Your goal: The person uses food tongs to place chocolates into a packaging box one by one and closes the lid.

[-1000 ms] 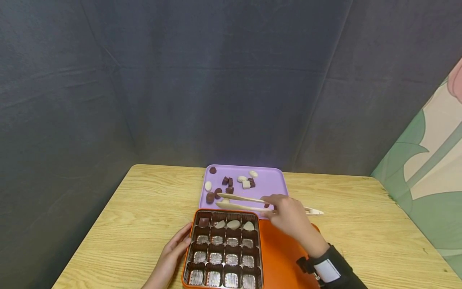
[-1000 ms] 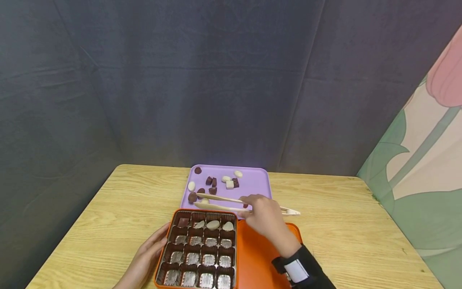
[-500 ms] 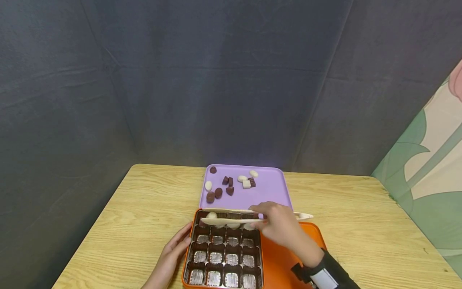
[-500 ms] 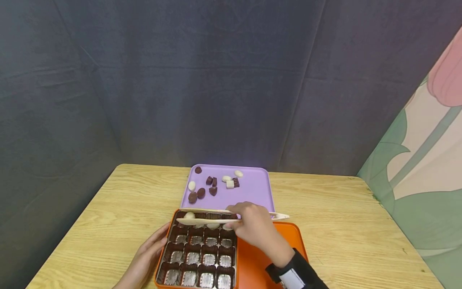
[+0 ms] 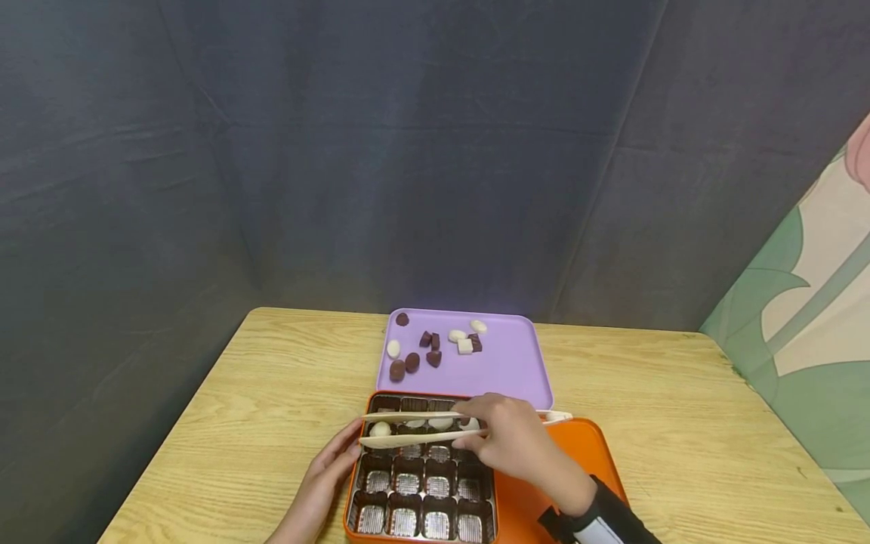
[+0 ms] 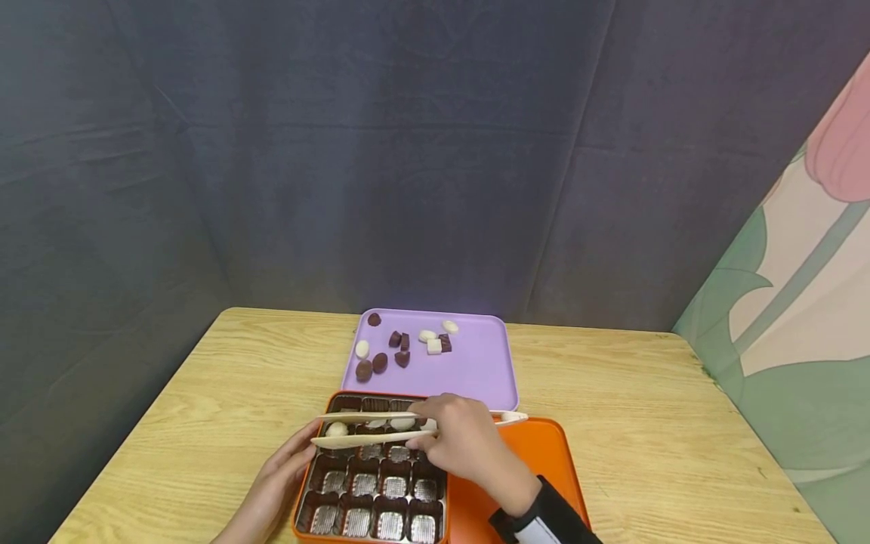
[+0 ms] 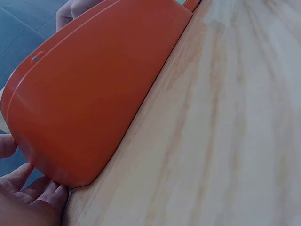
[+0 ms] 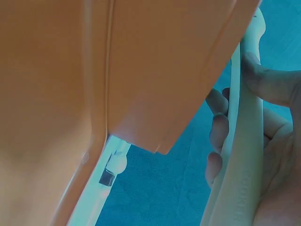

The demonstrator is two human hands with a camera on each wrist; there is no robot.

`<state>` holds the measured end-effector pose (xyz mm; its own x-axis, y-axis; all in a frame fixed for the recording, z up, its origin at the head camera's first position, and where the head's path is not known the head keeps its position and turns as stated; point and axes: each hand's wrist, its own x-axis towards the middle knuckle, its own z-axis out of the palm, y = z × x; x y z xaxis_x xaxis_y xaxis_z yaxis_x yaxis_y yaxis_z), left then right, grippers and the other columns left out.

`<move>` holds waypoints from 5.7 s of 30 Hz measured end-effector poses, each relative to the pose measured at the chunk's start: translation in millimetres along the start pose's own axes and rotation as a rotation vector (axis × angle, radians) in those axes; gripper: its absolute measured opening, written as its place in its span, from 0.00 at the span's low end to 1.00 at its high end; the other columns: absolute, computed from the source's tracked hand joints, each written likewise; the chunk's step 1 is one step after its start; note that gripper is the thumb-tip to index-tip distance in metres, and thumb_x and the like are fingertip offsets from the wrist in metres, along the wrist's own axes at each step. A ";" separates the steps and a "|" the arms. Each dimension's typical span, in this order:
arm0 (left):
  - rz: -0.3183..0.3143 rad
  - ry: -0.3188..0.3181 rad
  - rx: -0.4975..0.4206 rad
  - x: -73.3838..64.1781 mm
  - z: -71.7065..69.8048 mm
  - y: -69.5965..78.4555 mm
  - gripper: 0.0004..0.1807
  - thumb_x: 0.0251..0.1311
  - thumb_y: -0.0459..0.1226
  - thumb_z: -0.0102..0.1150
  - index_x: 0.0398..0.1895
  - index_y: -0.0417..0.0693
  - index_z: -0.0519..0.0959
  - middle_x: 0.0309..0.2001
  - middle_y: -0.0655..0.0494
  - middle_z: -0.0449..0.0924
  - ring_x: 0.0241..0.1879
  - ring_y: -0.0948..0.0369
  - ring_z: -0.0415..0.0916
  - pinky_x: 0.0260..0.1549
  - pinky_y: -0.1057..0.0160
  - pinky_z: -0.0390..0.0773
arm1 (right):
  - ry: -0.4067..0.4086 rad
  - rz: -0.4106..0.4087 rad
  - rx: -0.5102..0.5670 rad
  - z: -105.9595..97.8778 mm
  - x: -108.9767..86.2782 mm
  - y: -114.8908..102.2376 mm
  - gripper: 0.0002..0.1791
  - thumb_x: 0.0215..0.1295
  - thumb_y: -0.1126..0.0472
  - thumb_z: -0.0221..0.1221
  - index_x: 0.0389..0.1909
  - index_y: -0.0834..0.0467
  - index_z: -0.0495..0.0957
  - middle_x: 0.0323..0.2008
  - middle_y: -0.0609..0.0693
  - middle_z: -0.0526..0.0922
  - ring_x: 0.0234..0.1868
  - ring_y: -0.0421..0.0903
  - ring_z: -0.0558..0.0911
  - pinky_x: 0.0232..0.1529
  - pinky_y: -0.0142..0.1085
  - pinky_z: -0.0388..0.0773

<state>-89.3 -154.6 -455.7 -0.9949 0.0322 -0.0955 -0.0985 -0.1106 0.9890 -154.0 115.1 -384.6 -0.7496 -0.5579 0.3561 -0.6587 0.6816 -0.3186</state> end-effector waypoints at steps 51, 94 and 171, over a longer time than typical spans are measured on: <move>0.000 -0.023 -0.020 -0.6 0.1 -1.0 0.24 0.60 0.41 0.45 0.61 0.54 0.60 0.61 0.56 0.58 0.59 0.62 0.54 0.54 0.63 0.56 | 0.066 0.254 -0.028 -1.0 13.7 50.7 0.24 0.39 0.47 0.66 0.42 0.48 0.79 0.34 0.39 0.78 0.18 0.34 0.67 0.21 0.30 0.65; 0.000 -0.031 -0.030 -0.3 -0.5 0.9 0.24 0.60 0.40 0.45 0.61 0.52 0.59 0.61 0.56 0.57 0.59 0.61 0.53 0.54 0.66 0.56 | 0.011 0.303 -0.124 23.3 29.5 102.3 0.19 0.41 0.50 0.66 0.36 0.55 0.80 0.22 0.43 0.77 0.18 0.40 0.69 0.18 0.34 0.67; -0.002 -0.030 -0.025 -2.6 -1.2 1.1 0.24 0.60 0.41 0.45 0.61 0.53 0.60 0.61 0.58 0.57 0.60 0.62 0.52 0.54 0.68 0.56 | 0.137 0.049 -0.170 -15.7 -50.8 5.4 0.24 0.37 0.46 0.66 0.40 0.50 0.79 0.35 0.41 0.79 0.37 0.38 0.76 0.35 0.35 0.74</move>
<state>-86.9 -155.9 -454.5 -0.9936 0.0621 -0.0940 -0.1017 -0.1348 0.9856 -118.5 154.5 -390.6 -0.7572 -0.4606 0.4631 -0.5923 0.7831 -0.1896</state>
